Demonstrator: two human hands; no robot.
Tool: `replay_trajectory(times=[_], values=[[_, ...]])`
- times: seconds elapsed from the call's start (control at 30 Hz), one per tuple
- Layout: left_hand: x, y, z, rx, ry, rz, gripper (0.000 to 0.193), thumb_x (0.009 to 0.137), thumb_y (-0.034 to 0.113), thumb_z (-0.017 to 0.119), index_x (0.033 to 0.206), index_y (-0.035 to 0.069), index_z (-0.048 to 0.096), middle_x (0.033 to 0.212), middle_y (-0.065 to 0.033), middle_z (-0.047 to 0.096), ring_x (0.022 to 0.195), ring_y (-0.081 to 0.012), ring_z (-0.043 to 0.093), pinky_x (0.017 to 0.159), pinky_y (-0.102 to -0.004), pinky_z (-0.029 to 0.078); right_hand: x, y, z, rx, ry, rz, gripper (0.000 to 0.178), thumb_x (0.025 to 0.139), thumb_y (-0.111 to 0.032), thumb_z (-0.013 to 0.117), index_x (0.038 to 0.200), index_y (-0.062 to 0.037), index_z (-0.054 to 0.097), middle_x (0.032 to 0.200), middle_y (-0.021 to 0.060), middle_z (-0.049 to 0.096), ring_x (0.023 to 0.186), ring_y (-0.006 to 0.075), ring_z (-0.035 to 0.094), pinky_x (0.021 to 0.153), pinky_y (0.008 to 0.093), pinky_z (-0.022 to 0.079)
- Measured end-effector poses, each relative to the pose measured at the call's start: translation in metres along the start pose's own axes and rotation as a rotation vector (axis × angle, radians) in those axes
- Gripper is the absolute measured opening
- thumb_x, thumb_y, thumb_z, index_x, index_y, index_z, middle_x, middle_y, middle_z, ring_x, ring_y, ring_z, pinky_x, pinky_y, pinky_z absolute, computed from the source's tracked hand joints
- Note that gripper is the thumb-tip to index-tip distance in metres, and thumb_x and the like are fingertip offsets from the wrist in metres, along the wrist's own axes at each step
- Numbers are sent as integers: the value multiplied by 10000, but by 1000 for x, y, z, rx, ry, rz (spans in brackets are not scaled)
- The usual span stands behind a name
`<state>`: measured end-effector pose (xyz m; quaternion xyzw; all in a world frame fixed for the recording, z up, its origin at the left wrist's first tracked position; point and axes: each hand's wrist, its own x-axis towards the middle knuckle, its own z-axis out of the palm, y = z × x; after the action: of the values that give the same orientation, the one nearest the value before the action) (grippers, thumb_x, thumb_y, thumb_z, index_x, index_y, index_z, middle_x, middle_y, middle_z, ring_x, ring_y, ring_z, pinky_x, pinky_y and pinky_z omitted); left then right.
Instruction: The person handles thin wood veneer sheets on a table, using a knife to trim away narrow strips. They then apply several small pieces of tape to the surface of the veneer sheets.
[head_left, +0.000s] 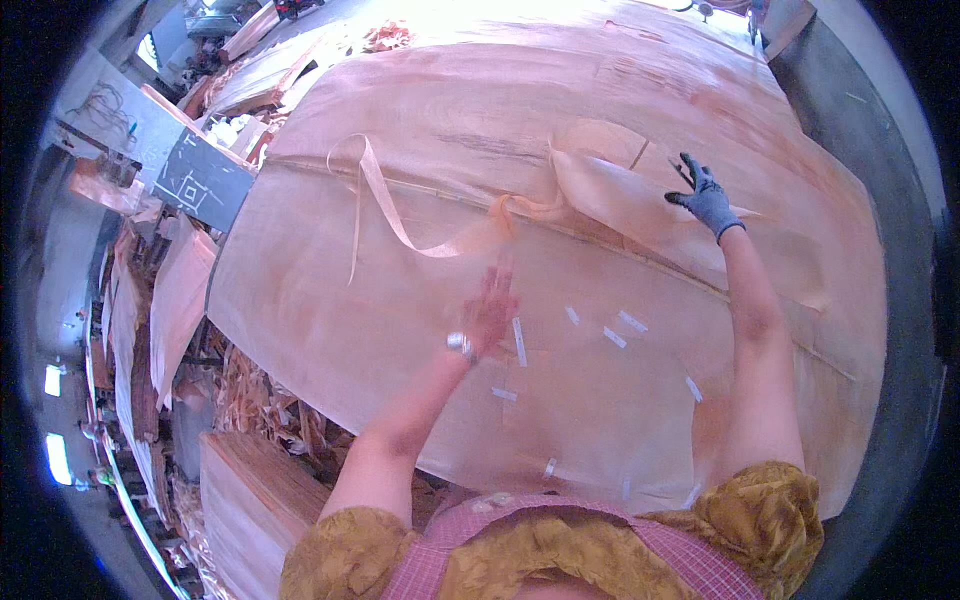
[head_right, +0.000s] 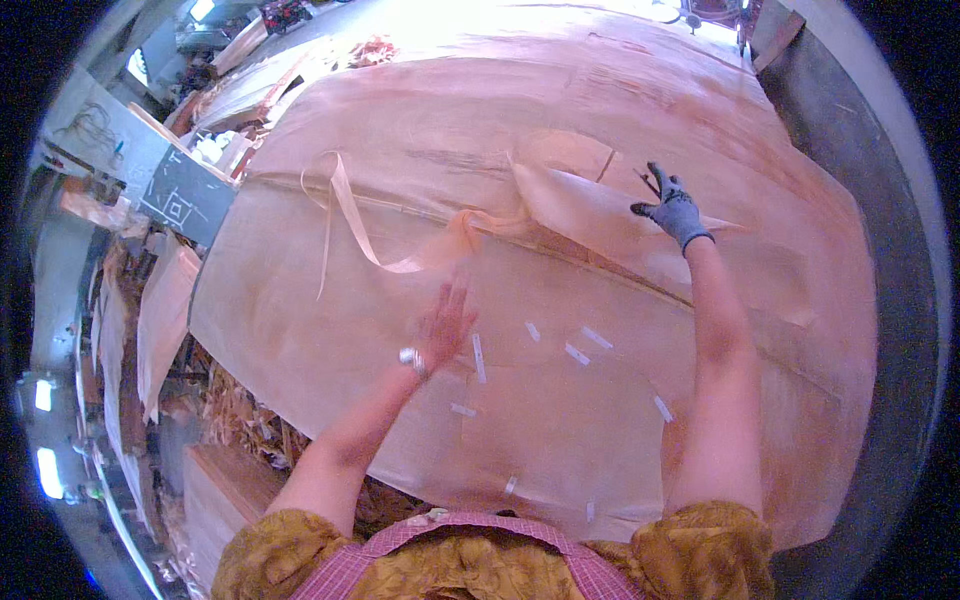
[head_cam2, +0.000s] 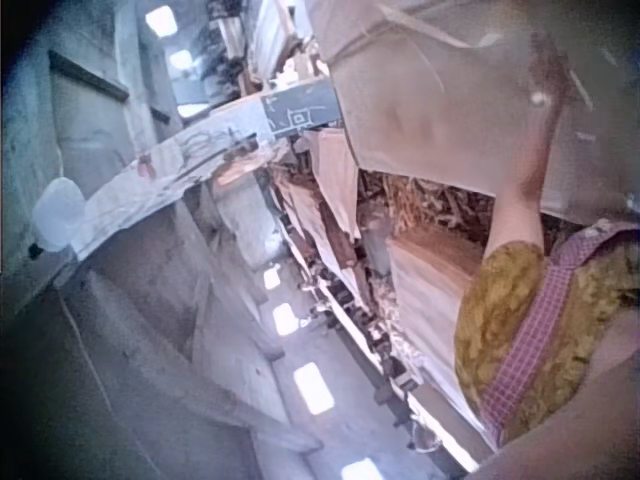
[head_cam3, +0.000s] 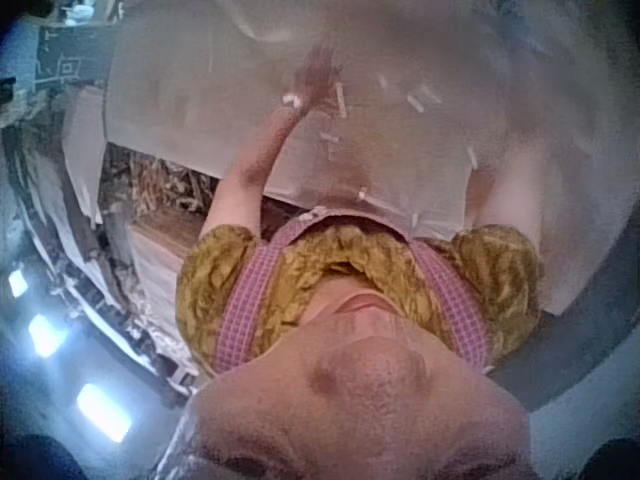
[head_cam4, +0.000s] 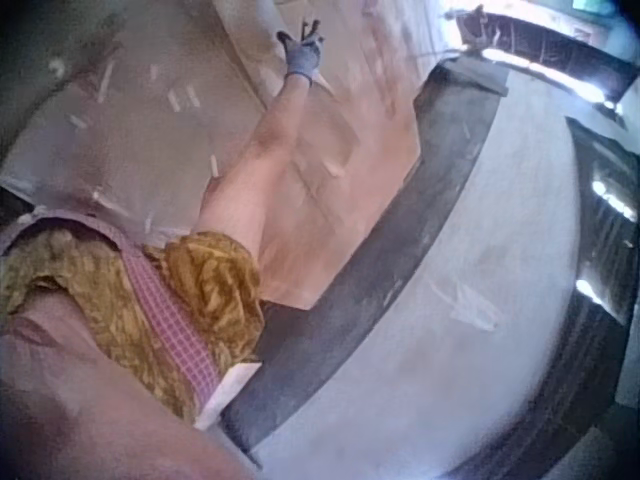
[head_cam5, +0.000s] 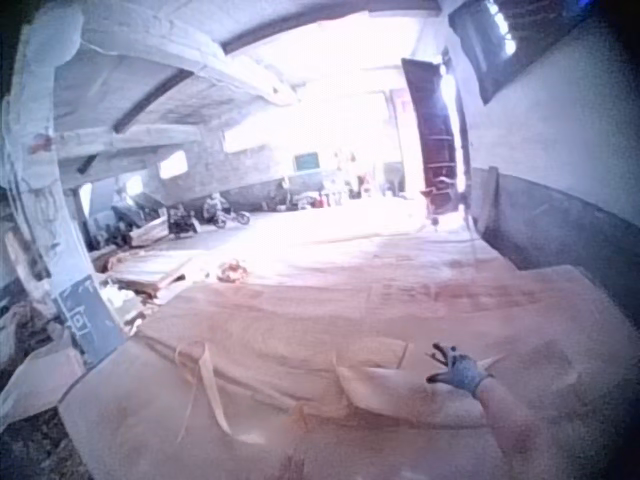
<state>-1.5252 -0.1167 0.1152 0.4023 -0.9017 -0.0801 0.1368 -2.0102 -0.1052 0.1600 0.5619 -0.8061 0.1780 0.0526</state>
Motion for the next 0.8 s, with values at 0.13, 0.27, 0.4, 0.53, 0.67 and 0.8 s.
replay_trajectory(times=[0.13,0.27,0.4,0.53,0.67,0.8], values=[[122,-13,-14,112,-72,-149,773,796,246,725,1453,151,330,1394,-204,465,1026,-378,625,795,-474,541,3,26,9,216,-291,-14,777,718,-436,808,1371,-136,512,1221,154,640,1124,284,604,959,383,474],[184,-62,3,-15,-167,-109,453,801,146,680,1241,125,573,1089,-226,650,884,-376,667,771,-463,547,27,15,2,468,-672,146,586,760,-341,815,1242,-89,597,1028,88,656,794,131,586,615,292,501],[240,-59,-8,-51,-205,-142,179,796,209,678,900,69,714,882,-203,706,821,-350,686,744,-430,557,9,19,-12,860,-600,92,642,760,-357,834,1276,-77,573,1057,48,641,808,123,570,632,301,502],[297,-81,-25,-433,-261,-372,267,789,312,660,857,64,731,730,-152,698,619,-282,682,670,-388,562,26,22,20,310,-492,-157,415,758,-415,773,899,-40,664,810,189,652,746,295,627,722,384,502],[385,-57,-59,-197,322,-157,312,802,364,654,684,82,714,613,-110,670,601,-261,681,648,-392,544,86,63,-12,70,66,-152,266,849,-317,679,920,-61,672,877,180,675,808,345,646,705,429,488],[438,19,-110,-566,642,-7,338,856,322,654,1019,26,639,906,-165,672,817,-313,687,785,-413,525,138,109,-89,-12,566,9,458,906,-367,642,1246,-64,589,1085,180,665,1015,347,634,886,405,497]])
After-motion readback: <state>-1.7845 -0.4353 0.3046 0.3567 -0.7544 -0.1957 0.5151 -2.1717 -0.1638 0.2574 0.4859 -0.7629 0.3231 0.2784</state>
